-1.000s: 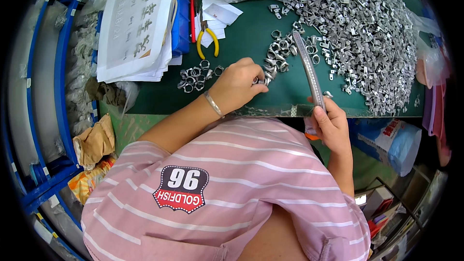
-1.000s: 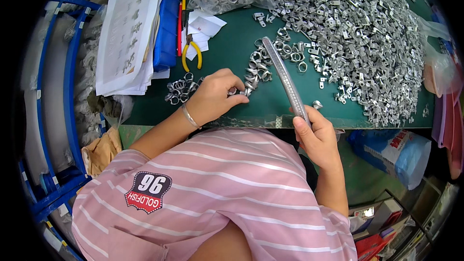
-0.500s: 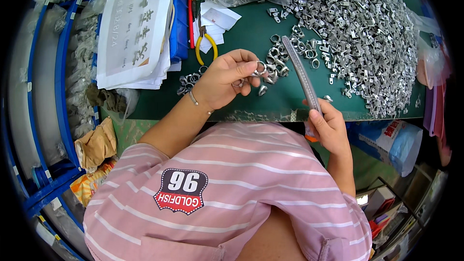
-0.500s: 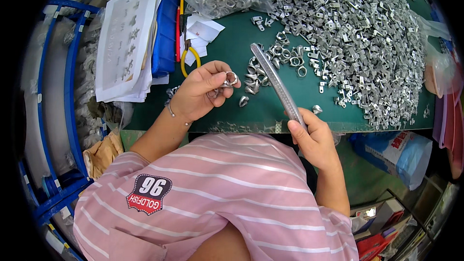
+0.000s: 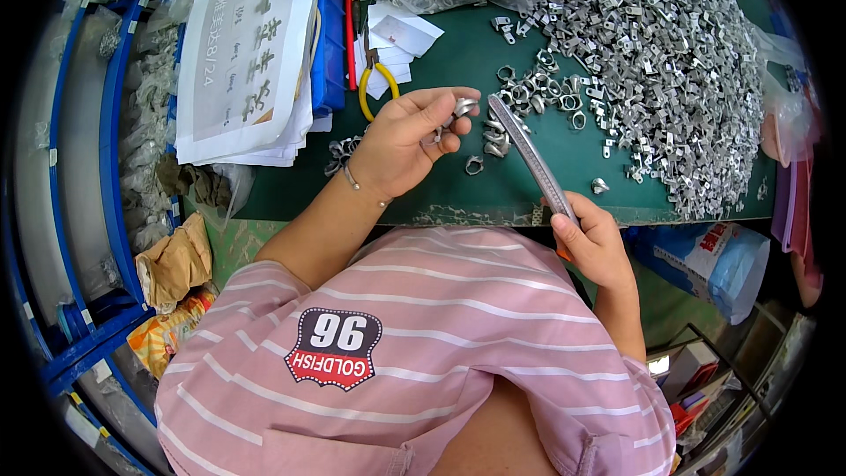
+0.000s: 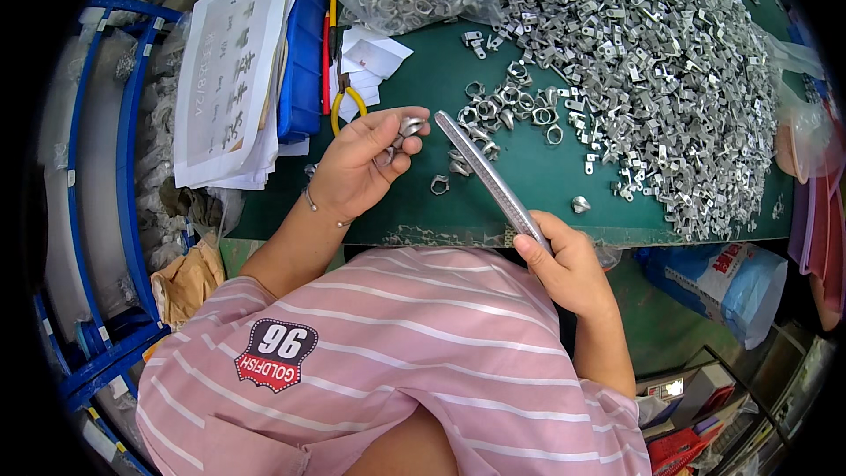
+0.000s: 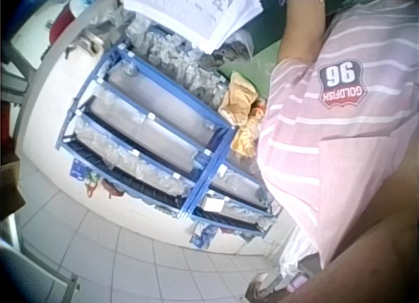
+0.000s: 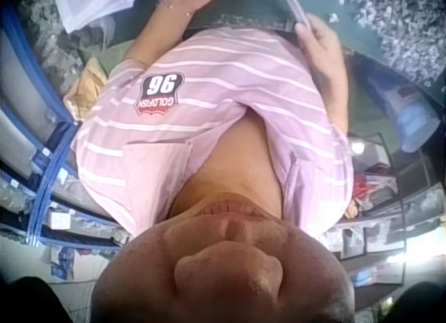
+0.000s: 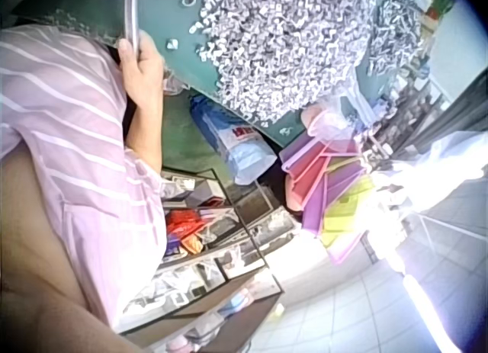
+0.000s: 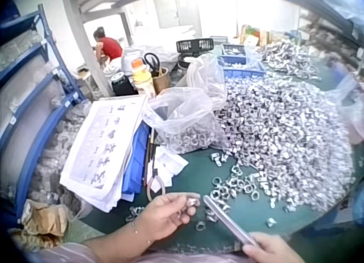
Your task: The person repeatedly picks up small silver metal parts from a large pile on a green workbench. Using a metal file, they smooth the edges of each part before placing it into a separate pile. The process is continuous and repetitive throughout the clip.
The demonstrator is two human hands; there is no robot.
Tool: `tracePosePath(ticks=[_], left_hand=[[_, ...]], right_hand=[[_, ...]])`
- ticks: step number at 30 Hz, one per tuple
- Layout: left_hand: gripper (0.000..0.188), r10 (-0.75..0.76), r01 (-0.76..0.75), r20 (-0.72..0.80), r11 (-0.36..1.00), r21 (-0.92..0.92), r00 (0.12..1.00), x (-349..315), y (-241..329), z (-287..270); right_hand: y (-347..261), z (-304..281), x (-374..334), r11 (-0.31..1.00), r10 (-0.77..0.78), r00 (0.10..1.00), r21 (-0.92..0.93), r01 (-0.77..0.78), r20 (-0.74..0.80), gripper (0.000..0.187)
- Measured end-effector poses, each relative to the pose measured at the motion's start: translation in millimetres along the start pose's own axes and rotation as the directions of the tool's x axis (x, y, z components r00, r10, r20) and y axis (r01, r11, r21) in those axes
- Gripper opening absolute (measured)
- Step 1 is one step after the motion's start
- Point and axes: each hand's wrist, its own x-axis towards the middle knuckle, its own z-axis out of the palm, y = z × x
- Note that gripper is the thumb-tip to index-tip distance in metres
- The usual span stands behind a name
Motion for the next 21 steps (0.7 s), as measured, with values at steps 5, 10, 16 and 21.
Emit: tracePosePath(ticks=[5, 10, 16, 21], left_hand=[[0.032, 0.108, -0.104, 0.082, 0.993, -0.047, 0.991, 1, -2, -2], [0.040, 0.285, -0.289, 0.049, 0.944, 0.157, 0.957, 1, -3, 6], [0.044, 0.395, -0.393, 0.085, 0.821, 0.415, 0.915, -1, -3, 12], [0.044, 0.251, -0.288, 0.143, 0.805, 0.518, 0.957, -5, -15, 21]], right_hand=[[-1, 0, 0, 1.000, -0.004, 1.000, -0.024, 0.004, -0.001, 0.028], [-1, -2, -2, 0.995, -0.021, 1.000, -0.101, 0.023, 0.019, 0.028], [-6, 0, -2, 0.979, -0.124, 0.992, -0.160, 0.128, 0.038, 0.028], [-13, 6, 3, 0.967, -0.164, 0.986, -0.192, 0.168, 0.035, 0.028]])
